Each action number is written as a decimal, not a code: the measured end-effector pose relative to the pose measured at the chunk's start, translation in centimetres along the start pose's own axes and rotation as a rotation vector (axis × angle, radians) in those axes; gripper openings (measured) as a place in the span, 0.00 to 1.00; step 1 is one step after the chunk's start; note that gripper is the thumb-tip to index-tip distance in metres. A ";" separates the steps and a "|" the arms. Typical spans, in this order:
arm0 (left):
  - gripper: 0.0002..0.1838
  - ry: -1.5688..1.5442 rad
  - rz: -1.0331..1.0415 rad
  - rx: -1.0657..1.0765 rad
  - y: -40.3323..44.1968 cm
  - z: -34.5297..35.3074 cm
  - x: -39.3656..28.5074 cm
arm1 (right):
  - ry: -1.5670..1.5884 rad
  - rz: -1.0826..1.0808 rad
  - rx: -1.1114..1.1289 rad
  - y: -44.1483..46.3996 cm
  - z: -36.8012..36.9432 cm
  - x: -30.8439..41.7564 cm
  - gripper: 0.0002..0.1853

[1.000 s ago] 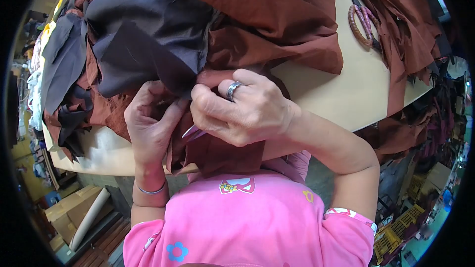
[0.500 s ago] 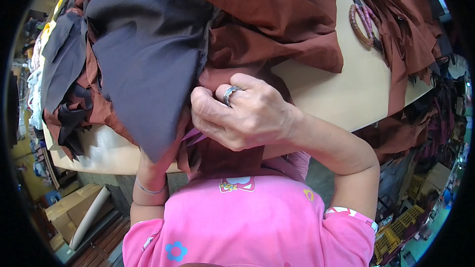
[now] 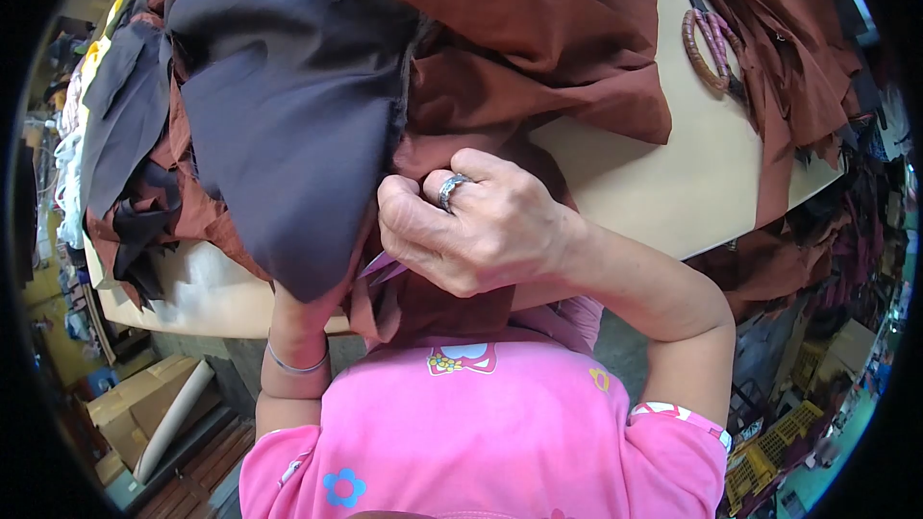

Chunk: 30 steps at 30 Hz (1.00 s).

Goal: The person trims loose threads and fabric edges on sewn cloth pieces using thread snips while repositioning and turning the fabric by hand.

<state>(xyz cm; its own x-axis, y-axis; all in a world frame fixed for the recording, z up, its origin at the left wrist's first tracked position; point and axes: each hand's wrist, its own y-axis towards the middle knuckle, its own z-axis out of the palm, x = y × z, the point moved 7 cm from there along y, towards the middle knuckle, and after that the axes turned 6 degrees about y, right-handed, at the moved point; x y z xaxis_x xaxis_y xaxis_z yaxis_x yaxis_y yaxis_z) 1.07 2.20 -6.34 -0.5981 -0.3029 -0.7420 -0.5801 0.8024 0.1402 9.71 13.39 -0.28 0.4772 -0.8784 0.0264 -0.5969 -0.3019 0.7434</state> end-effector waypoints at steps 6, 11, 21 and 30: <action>0.13 -0.332 -0.107 -0.139 1.1 -1.5 0.2 | 0.178 0.111 -0.028 0.0 -0.1 -1.1 0.06; 0.12 -0.954 -0.413 -0.167 2.0 -0.4 1.1 | 0.204 0.142 -0.023 1.5 -0.1 -0.8 0.06; 0.10 -1.343 -0.485 0.082 3.5 1.0 -0.9 | 0.821 0.730 -0.025 0.8 2.0 -7.4 0.15; 0.08 -1.026 -0.355 0.069 4.1 0.9 -0.9 | 0.909 0.860 -0.039 -0.4 2.5 -7.6 0.15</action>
<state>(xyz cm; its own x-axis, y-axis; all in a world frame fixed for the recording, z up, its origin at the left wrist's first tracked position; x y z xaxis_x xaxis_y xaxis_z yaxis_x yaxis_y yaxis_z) -0.34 6.20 -5.69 0.3624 0.0251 -0.9317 -0.5775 0.7907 -0.2034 4.65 19.28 -2.43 0.2243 -0.2076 0.9521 -0.9235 0.2667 0.2757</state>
